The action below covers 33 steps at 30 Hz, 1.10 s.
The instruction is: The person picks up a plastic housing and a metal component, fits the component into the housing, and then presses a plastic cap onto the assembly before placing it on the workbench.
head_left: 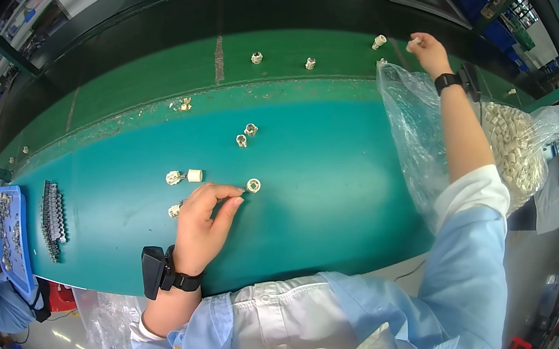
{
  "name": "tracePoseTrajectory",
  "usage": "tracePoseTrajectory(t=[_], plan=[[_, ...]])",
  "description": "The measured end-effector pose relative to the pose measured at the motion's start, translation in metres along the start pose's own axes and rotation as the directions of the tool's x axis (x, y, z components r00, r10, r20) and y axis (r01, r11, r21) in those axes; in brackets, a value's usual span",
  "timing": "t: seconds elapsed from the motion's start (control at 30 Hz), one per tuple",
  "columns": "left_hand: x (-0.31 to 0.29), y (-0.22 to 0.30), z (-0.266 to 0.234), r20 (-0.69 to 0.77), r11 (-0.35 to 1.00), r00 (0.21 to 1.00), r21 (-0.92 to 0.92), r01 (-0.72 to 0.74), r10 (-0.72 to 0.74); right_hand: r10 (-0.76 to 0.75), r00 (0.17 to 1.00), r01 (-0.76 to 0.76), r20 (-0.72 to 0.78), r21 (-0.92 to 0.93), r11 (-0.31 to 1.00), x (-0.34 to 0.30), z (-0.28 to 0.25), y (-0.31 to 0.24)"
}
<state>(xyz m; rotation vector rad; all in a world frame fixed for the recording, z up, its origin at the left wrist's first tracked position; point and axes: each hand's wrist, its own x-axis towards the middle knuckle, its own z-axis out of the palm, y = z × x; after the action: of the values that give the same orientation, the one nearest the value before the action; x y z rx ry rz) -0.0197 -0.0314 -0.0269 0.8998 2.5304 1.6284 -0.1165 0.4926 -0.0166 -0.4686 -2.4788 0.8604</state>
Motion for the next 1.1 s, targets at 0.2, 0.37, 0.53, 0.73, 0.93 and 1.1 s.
tracePoseTrajectory(t=[0.2, 0.37, 0.53, 0.73, 0.93, 1.1], plan=[[0.002, 0.001, 0.000, 0.014, 0.997, 0.998, -0.035, 0.068, -0.067, 0.123, 0.989, -0.108, 0.081, -0.169, 0.980, 0.000, 0.021, 0.014], [0.002, -0.002, -0.003, 0.036, 1.000, 0.999, 0.013, 0.003, -0.003, 0.108, 0.994, -0.102, 0.033, -0.159, 0.982, -0.002, 0.022, 0.017], [0.001, -0.003, -0.005, 0.024, 1.000, 0.999, 0.016, 0.021, -0.021, 0.133, 0.991, -0.131, 0.005, -0.159, 0.979, -0.003, 0.010, 0.023], [-0.001, -0.002, -0.005, 0.012, 1.000, 1.000, -0.004, 0.025, -0.025, -0.050, 0.995, 0.059, 0.091, -0.100, 0.993, -0.005, -0.002, -0.004], [0.000, 0.000, -0.005, 0.006, 1.000, 1.000, 0.004, 0.011, -0.011, 0.104, 0.956, 0.001, 0.274, -0.357, 0.934, -0.036, 0.021, -0.039], [0.003, 0.004, -0.004, -0.001, 1.000, 1.000, -0.016, 0.009, -0.009, -0.054, 0.956, 0.165, 0.287, -0.381, 0.910, -0.026, 0.023, -0.035]])
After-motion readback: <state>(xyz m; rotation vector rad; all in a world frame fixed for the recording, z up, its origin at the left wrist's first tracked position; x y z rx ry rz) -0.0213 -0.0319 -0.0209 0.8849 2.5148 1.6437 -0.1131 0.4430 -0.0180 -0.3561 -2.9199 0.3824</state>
